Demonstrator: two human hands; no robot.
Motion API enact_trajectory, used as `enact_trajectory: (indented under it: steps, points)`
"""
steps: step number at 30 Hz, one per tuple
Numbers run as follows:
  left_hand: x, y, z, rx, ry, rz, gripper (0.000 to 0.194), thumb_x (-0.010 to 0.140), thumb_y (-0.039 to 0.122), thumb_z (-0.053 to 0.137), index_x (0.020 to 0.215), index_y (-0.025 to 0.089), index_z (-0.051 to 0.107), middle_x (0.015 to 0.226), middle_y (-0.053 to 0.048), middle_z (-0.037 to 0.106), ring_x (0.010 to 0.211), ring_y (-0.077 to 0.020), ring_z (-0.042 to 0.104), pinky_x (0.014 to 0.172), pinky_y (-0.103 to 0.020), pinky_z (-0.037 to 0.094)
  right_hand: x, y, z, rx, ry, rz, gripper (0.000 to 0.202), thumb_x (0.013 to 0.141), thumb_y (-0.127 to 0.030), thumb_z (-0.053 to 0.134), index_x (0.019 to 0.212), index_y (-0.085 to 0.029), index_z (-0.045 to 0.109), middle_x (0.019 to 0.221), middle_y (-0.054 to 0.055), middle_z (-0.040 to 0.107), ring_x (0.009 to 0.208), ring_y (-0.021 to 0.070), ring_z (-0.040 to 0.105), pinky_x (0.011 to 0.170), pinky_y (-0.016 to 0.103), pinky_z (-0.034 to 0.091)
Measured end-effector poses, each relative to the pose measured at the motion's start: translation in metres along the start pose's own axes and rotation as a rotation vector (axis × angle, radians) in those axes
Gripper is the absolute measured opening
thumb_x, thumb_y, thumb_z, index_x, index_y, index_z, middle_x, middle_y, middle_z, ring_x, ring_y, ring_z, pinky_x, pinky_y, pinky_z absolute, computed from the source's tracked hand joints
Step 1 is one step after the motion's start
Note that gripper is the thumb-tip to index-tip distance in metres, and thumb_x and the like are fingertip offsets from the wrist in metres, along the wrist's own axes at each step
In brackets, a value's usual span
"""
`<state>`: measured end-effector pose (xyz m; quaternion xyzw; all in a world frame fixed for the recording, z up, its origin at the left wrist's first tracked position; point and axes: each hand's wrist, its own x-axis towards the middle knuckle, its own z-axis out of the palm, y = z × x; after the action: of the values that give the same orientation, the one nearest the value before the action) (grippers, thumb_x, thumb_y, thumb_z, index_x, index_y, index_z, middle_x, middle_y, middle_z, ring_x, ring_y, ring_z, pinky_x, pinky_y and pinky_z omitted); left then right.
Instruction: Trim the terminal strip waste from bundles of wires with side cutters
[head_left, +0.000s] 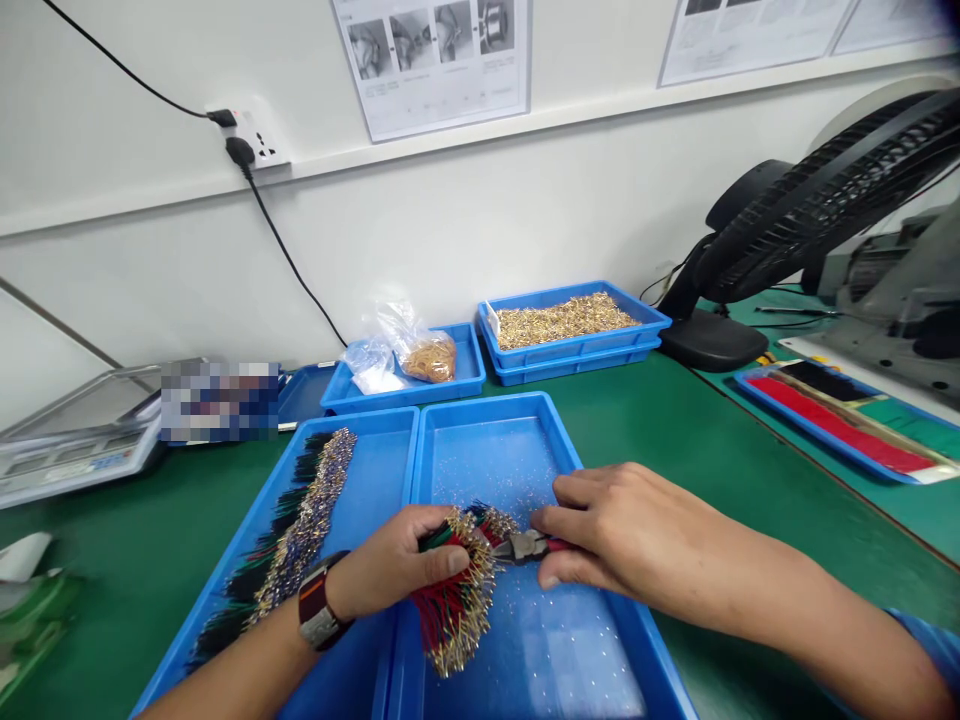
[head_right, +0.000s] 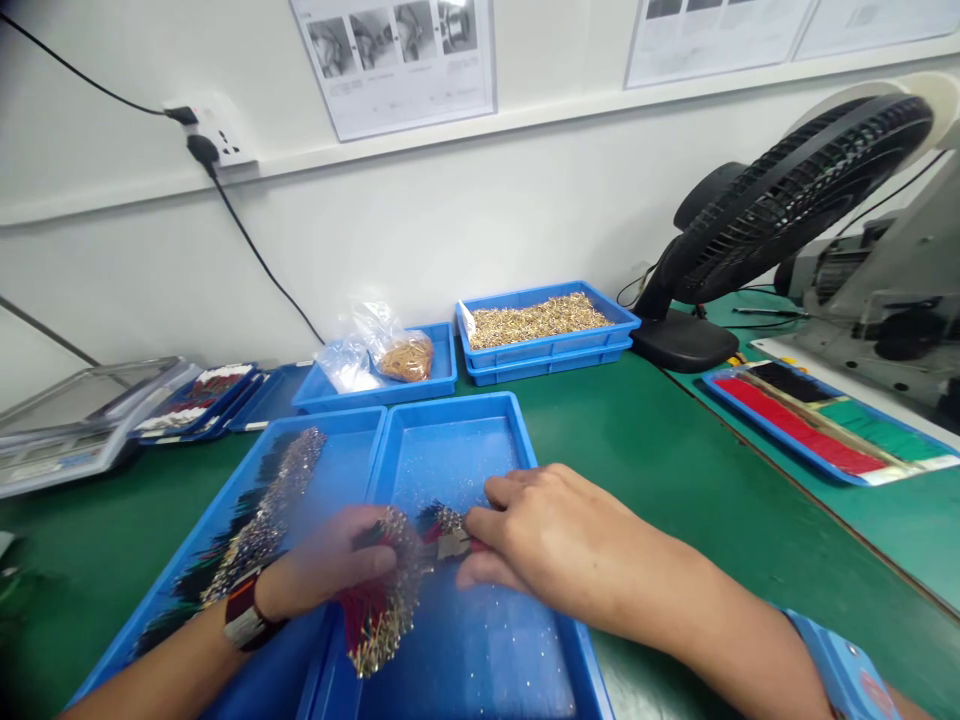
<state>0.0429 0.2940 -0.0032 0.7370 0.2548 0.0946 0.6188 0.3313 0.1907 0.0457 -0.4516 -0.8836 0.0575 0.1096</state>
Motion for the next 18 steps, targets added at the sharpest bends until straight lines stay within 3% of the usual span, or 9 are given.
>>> enact_trajectory:
  steps: [5, 12, 18]
  points:
    - [-0.0014, -0.0017, -0.0027, -0.027, -0.085, -0.019, 0.057, 0.09, 0.069, 0.073, 0.105, 0.014, 0.078, 0.093, -0.006, 0.071, 0.084, -0.0206, 0.059, 0.08, -0.029, 0.051, 0.001, -0.0003, 0.0045, -0.045, 0.045, -0.033, 0.042, 0.109, -0.058, 0.053, 0.095, -0.021, 0.069, 0.083, 0.002, 0.061, 0.07, 0.02, 0.058, 0.066, 0.036, 0.035]
    - [-0.0031, -0.0017, -0.0046, -0.043, -0.148, -0.037, 0.056, 0.089, 0.069, 0.074, 0.098, 0.014, 0.077, 0.086, -0.004, 0.068, 0.077, -0.0178, 0.057, 0.074, -0.026, 0.048, 0.0027, -0.0014, 0.0081, -0.017, -0.011, -0.065, 0.046, 0.108, -0.062, 0.049, 0.097, -0.022, 0.069, 0.084, 0.003, 0.06, 0.072, 0.0209, 0.057, 0.067, 0.036, 0.036]
    - [-0.0035, -0.0055, -0.0049, -0.018, -0.175, -0.036, 0.052, 0.091, 0.065, 0.074, 0.101, 0.014, 0.078, 0.09, -0.005, 0.071, 0.08, -0.0193, 0.06, 0.077, -0.028, 0.05, 0.0053, -0.0012, 0.0085, 0.039, -0.042, -0.085, 0.047, 0.109, -0.063, 0.047, 0.1, -0.022, 0.069, 0.084, 0.002, 0.06, 0.071, 0.0199, 0.054, 0.066, 0.035, 0.034]
